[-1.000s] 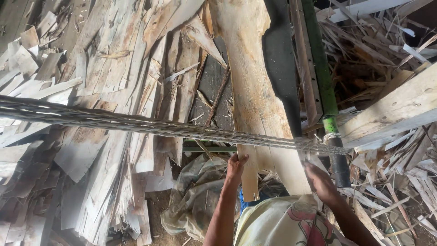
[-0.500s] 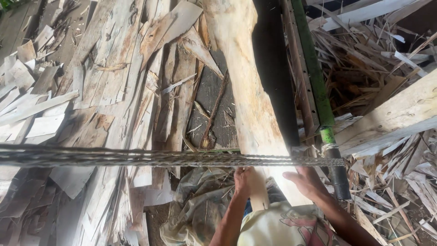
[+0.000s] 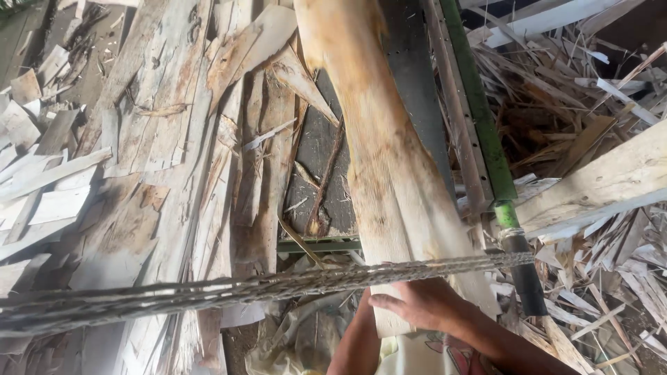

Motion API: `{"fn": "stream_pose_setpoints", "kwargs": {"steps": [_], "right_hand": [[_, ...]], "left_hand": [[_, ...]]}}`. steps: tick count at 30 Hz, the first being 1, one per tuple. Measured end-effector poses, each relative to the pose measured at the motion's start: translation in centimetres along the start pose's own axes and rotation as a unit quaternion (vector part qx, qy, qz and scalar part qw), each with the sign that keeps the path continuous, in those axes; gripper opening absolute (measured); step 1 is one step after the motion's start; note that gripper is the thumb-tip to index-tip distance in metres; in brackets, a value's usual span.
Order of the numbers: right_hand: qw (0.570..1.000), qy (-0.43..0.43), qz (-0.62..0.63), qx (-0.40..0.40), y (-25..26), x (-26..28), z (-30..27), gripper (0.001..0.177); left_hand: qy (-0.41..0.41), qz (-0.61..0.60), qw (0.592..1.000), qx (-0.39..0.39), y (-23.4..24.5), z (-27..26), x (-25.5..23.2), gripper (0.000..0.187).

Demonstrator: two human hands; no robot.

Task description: Cutting thin sheets of wood or bark using a large manual lever cutter.

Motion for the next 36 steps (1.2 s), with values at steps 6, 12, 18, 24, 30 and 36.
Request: {"fn": "stream_pose_setpoints", "kwargs": {"steps": [6,12,18,24,30,36], "right_hand": [[0.960,-0.057,-0.066,-0.268,-9.1,-21.1,-5.4,0.088],[0.927,-0.103,0.284,-0.221,-16.7,-34.7,-7.4,0.055],[0.920,-0.216,0.234,-0.230,-17.7,-37.0,-8.0,0.044],[0.965,-0.092,0.027,-0.243,-9.1,-26.6,-10.7,0.035],[0.936,-0.292,0.092,-0.176,-10.8,-27.0,-16.0,0.046],[0.910,-0.324,0.182,-0.183,-11.9,-30.8,-16.3,0.071]], "left_hand": [[-0.049,0.000,0.999,0.005,4.6,-3.6,-5.6,0.075],[0.088,0.177,0.969,-0.149,13.0,-1.9,-5.8,0.078],[0.072,0.635,0.756,-0.139,5.8,-1.8,-9.2,0.071],[0.093,0.529,0.827,-0.166,3.4,-1.3,-8.5,0.055],[0.113,0.406,0.882,-0.213,-1.5,-4.5,-8.2,0.048],[0.076,0.366,0.918,-0.135,-4.3,-4.7,-8.8,0.047]]}}
Point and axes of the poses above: each hand's wrist, its own z-axis towards the middle knuckle, its own y-axis out of the back of the hand, x = y × z, the point moved 6 cm from there along z, towards the middle knuckle, and after that the axes turned 7 degrees about y, right-handed, at the moved point
